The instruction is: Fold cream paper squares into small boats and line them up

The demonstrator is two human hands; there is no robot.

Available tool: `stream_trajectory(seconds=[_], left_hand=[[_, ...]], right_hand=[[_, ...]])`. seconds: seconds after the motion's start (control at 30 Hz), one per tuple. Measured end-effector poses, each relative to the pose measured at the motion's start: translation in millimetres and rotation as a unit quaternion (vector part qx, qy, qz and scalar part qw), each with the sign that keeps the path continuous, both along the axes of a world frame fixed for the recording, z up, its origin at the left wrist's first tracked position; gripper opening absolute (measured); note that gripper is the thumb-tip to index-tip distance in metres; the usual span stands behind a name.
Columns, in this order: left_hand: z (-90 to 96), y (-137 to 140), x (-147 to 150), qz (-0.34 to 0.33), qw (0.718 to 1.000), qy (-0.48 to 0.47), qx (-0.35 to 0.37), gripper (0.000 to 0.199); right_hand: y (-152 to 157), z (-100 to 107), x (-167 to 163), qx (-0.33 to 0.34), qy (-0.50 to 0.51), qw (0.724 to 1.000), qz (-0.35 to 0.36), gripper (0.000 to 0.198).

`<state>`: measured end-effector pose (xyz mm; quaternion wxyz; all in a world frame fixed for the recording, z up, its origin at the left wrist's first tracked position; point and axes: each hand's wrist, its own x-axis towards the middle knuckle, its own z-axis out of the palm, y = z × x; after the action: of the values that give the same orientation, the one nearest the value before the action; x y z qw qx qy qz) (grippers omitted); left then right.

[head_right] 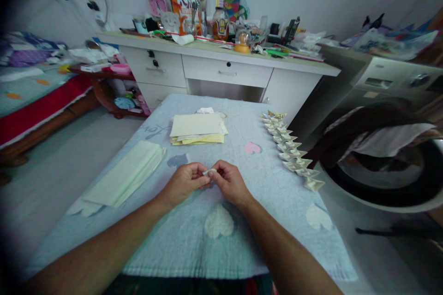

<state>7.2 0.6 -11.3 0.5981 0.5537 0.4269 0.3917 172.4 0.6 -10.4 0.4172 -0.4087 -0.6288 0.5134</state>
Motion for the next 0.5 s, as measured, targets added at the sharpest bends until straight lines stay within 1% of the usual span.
stream_trajectory(seconds=[0.1, 0.2, 0.3, 0.37, 0.5], left_hand=[[-2.0, 0.0, 0.4, 0.006, 1.000, 0.006, 0.010, 0.021], [-2.9, 0.0, -1.2, 0.016, 0.999, 0.015, 0.037, 0.026], [-1.1, 1.1, -4.2, -0.006, 0.998, 0.012, 0.059, 0.022], [0.6, 2.5, -6.0, -0.017, 0.998, 0.002, 0.053, 0.019], [3.7, 4.5, -7.3, -0.006, 1.000, -0.023, 0.009, 0.021]], right_hand=[[0.8, 1.5, -0.1, -0.006, 0.012, 1.000, 0.003, 0.029], [2.2, 0.4, 0.9, -0.005, 0.008, 1.000, 0.000, 0.029], [3.1, 0.0, 1.8, -0.009, -0.003, 1.000, -0.005, 0.030], [2.9, 1.5, 1.6, -0.017, -0.004, 1.000, 0.002, 0.032], [1.9, 5.6, 1.1, -0.022, -0.005, 1.000, 0.014, 0.032]])
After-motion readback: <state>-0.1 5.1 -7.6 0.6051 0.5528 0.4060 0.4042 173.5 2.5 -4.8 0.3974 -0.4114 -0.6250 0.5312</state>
